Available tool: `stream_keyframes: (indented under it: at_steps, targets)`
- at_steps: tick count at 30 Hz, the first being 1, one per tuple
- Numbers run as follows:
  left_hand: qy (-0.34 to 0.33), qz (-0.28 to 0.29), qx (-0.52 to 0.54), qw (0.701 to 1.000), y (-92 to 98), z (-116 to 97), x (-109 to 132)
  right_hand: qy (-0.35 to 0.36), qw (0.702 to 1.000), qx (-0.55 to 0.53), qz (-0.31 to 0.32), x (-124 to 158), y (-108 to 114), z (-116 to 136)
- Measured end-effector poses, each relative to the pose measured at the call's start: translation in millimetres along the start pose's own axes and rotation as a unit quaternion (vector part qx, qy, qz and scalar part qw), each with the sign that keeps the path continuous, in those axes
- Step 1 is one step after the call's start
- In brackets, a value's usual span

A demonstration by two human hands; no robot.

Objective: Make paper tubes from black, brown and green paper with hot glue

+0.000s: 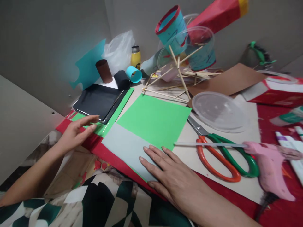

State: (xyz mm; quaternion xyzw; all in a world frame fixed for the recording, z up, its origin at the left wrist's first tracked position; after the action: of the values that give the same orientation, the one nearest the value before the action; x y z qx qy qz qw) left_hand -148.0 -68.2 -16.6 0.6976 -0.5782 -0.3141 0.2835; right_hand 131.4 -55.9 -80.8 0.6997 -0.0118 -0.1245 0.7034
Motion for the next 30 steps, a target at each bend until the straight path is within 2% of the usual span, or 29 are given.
stream_keyframes:
  at_steps: [2, 5, 9, 12, 17, 22, 30]
  targets:
    - [0.083, 0.007, 0.083, 0.993, -1.1, 19, 6, 0.001, 1.000, 0.001, -0.006, 0, 1, 0]
    - [0.165, 0.062, 0.165, 0.971, -19.8, 37, 14, 0.001, 1.000, 0.003, -0.009, 1, 1, 1]
    - [0.220, 0.102, 0.203, 0.949, -38.3, 37, 16, 0.002, 1.000, -0.004, -0.010, 0, 1, 1]
    - [0.231, 0.111, 0.188, 0.948, -41.2, 27, 11, -0.002, 1.000, -0.018, -0.011, -1, 2, 0]
    - [0.213, 0.129, 0.141, 0.958, -40.3, 16, 4, -0.013, 1.000, -0.024, -0.003, 1, 5, -1]
    - [0.203, 0.143, 0.140, 0.958, -42.3, 18, 2, -0.023, 0.999, -0.018, -0.019, 1, 10, -2]
    - [0.224, 0.138, 0.154, 0.952, -40.6, 16, 5, -0.022, 0.999, 0.024, -0.035, 0, 9, 2]
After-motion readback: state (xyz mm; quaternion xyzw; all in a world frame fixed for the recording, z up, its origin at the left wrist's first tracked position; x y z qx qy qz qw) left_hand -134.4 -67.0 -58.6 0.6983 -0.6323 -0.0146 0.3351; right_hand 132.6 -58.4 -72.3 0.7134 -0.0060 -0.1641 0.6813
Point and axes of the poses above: each hand's wrist, its own x-axis away from the middle knuckle, its own y-axis out of the back of the hand, z = x × y, the point moved 8 cm from there along -x, towards the middle knuckle, and after that the axes turned 2 degrees about z, right-handed, at the moved point
